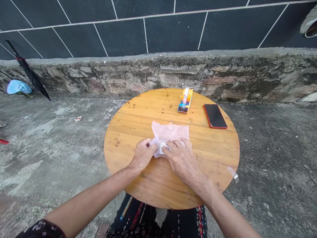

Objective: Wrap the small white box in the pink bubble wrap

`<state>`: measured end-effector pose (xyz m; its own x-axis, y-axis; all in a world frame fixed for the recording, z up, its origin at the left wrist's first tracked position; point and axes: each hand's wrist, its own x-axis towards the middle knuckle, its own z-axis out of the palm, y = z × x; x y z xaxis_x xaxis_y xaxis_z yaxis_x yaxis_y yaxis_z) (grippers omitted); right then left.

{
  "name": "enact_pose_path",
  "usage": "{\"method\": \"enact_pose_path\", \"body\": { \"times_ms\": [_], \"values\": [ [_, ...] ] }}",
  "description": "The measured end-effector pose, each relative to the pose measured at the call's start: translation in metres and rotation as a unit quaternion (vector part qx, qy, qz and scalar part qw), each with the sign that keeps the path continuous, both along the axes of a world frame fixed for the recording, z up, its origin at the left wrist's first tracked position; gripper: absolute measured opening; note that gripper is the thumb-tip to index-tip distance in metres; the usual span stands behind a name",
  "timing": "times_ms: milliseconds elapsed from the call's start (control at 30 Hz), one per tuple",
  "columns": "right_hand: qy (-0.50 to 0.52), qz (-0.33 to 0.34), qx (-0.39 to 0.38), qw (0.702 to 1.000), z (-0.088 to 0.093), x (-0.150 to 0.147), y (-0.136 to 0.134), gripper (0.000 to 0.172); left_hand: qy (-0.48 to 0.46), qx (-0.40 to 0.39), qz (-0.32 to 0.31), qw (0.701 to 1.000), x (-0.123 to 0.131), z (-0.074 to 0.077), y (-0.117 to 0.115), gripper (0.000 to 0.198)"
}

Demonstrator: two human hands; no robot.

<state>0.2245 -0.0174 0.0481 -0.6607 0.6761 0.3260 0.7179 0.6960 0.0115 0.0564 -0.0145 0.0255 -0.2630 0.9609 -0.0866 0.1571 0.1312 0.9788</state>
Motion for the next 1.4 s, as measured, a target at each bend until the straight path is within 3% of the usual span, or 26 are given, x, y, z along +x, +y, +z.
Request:
{"method": "enact_pose_path", "body": {
  "times_ms": [367, 667, 900, 1200, 1400],
  "values": [
    [-0.009, -0.002, 0.004, 1.000, -0.001, 0.000, 0.000, 0.022, -0.034, 0.035, 0.027, 0.998, 0.007, -0.004, -0.003, 0.031],
    [-0.011, -0.005, -0.004, 1.000, 0.003, -0.001, 0.000, 0.020, -0.082, 0.019, -0.007, 0.996, 0.010, 0.008, 0.002, 0.032],
    [-0.002, -0.005, -0.015, 1.000, 0.003, -0.001, 0.000, 0.022, -0.100, 0.051, 0.005, 0.994, 0.019, 0.008, -0.003, 0.028],
    [-0.020, -0.003, -0.039, 0.999, 0.009, -0.002, 0.001, 0.020, -0.225, 0.035, 0.063, 0.972, 0.016, 0.000, -0.011, 0.029],
    [-0.072, 0.000, -0.033, 0.997, 0.023, -0.009, 0.002, 0.032, -0.277, 0.024, 0.075, 0.958, 0.008, -0.002, -0.016, 0.033]
  ]
}}
